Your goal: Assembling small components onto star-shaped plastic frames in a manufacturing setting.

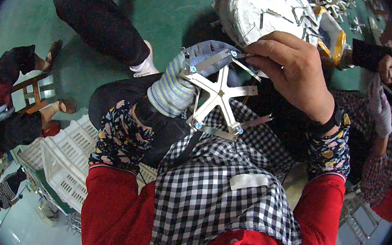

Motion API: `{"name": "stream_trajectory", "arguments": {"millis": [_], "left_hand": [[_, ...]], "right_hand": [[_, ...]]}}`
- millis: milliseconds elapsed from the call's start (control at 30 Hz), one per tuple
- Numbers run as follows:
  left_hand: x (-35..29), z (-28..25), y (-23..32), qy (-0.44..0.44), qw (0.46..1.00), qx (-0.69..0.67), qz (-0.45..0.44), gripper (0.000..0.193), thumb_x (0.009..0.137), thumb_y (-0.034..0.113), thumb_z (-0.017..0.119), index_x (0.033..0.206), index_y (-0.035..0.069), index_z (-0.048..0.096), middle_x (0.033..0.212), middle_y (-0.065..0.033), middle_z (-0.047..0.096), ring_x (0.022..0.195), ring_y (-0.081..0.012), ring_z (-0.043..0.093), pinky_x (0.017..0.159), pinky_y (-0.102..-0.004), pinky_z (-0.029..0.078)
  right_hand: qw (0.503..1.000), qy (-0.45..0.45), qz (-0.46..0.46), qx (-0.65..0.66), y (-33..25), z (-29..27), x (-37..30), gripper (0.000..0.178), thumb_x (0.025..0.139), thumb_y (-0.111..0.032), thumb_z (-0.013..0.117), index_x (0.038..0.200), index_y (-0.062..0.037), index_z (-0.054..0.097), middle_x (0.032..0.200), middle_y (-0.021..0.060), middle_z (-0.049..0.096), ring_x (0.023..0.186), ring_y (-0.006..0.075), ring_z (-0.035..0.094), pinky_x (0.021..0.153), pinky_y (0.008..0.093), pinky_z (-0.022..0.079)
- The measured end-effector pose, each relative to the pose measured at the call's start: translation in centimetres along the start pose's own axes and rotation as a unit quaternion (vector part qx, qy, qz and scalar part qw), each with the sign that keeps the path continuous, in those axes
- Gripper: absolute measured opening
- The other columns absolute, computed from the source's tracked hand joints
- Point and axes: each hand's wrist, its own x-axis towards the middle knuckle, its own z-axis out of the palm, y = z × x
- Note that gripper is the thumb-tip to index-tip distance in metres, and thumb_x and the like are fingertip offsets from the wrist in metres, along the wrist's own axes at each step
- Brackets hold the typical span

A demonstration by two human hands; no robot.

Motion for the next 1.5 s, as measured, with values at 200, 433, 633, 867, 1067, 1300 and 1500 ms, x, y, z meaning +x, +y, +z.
{"name": "stream_trajectory", "arguments": {"millis": [200, 433, 633, 867, 1067, 1300, 1500], "left_hand": [[0.2, 0.0, -0.2, 0.007, 1.000, 0.008, 0.012, 0.019, 0.090, 0.014, 0.056, 0.106, 0.004, 0.061, 0.095, -0.0052, 0.066, 0.085, -0.0130, 0.063, 0.074, -0.0253, 0.054], [-0.1, 0.0, -0.3, 0.006, 0.999, -0.042, 0.025, 0.021, 0.090, 0.015, 0.057, 0.107, 0.003, 0.060, 0.101, -0.0056, 0.064, 0.088, -0.0126, 0.062, 0.077, -0.0257, 0.052], [0.3, -0.3, -0.2, -0.010, 0.997, 0.077, 0.024, 0.025, 0.090, 0.019, 0.058, 0.108, 0.002, 0.060, 0.098, -0.0032, 0.063, 0.087, -0.0088, 0.059, 0.076, -0.0220, 0.049], [-0.3, 1.2, 1.9, 0.031, 0.977, 0.210, 0.008, 0.028, 0.091, 0.019, 0.055, 0.111, 0.000, 0.059, 0.093, -0.0009, 0.062, 0.082, -0.0049, 0.055, 0.074, -0.0195, 0.044], [-0.4, 1.1, 2.1, 0.036, 0.979, 0.201, 0.001, 0.028, 0.092, 0.016, 0.053, 0.114, -0.001, 0.058, 0.082, 0.0028, 0.057, 0.068, -0.0009, 0.043, 0.062, -0.0156, 0.037], [-0.8, 1.0, 2.0, 0.029, 0.981, 0.190, -0.026, 0.029, 0.092, 0.011, 0.052, 0.119, 0.000, 0.054, 0.096, -0.0026, 0.062, 0.083, -0.0056, 0.058, 0.075, -0.0182, 0.047], [-0.6, 1.0, 1.7, 0.016, 0.986, 0.165, -0.009, 0.028, 0.092, 0.011, 0.052, 0.117, 0.000, 0.054, 0.098, -0.0034, 0.063, 0.083, -0.0066, 0.059, 0.074, -0.0191, 0.048]], "right_hand": [[0.999, 0.023, -0.024, -0.038, -0.3, -0.2, 0.0, 0.017, 0.071, -0.008, 0.069, 0.087, -0.0065, 0.064, 0.074, 0.0090, 0.057, 0.066, 0.0263, 0.060, 0.058, 0.0347, 0.048], [0.999, 0.034, -0.016, -0.035, -0.3, -0.2, -0.1, 0.016, 0.072, -0.009, 0.068, 0.087, -0.0067, 0.065, 0.072, 0.0086, 0.056, 0.064, 0.0261, 0.059, 0.057, 0.0350, 0.048], [0.997, 0.029, -0.029, -0.069, -0.5, 0.0, -0.3, 0.014, 0.068, -0.008, 0.066, 0.082, -0.0068, 0.063, 0.069, 0.0075, 0.053, 0.062, 0.0256, 0.057, 0.055, 0.0352, 0.047], [0.989, 0.039, -0.063, -0.130, -0.3, 0.4, -0.4, 0.011, 0.063, -0.009, 0.064, 0.073, -0.0077, 0.058, 0.065, 0.0067, 0.049, 0.061, 0.0251, 0.056, 0.053, 0.0364, 0.046], [0.990, 0.053, -0.064, -0.115, -0.2, 0.8, -0.5, 0.012, 0.065, -0.010, 0.064, 0.075, -0.0076, 0.058, 0.065, 0.0069, 0.048, 0.060, 0.0254, 0.055, 0.052, 0.0369, 0.045], [0.991, 0.043, -0.047, -0.118, -0.6, 0.7, -0.5, 0.011, 0.070, -0.013, 0.066, 0.074, -0.0077, 0.057, 0.063, 0.0072, 0.048, 0.059, 0.0262, 0.055, 0.052, 0.0374, 0.045], [0.993, 0.030, -0.040, -0.105, -0.6, 0.6, -0.5, 0.012, 0.070, -0.014, 0.067, 0.073, -0.0076, 0.058, 0.063, 0.0076, 0.048, 0.060, 0.0268, 0.055, 0.051, 0.0378, 0.044]]}}
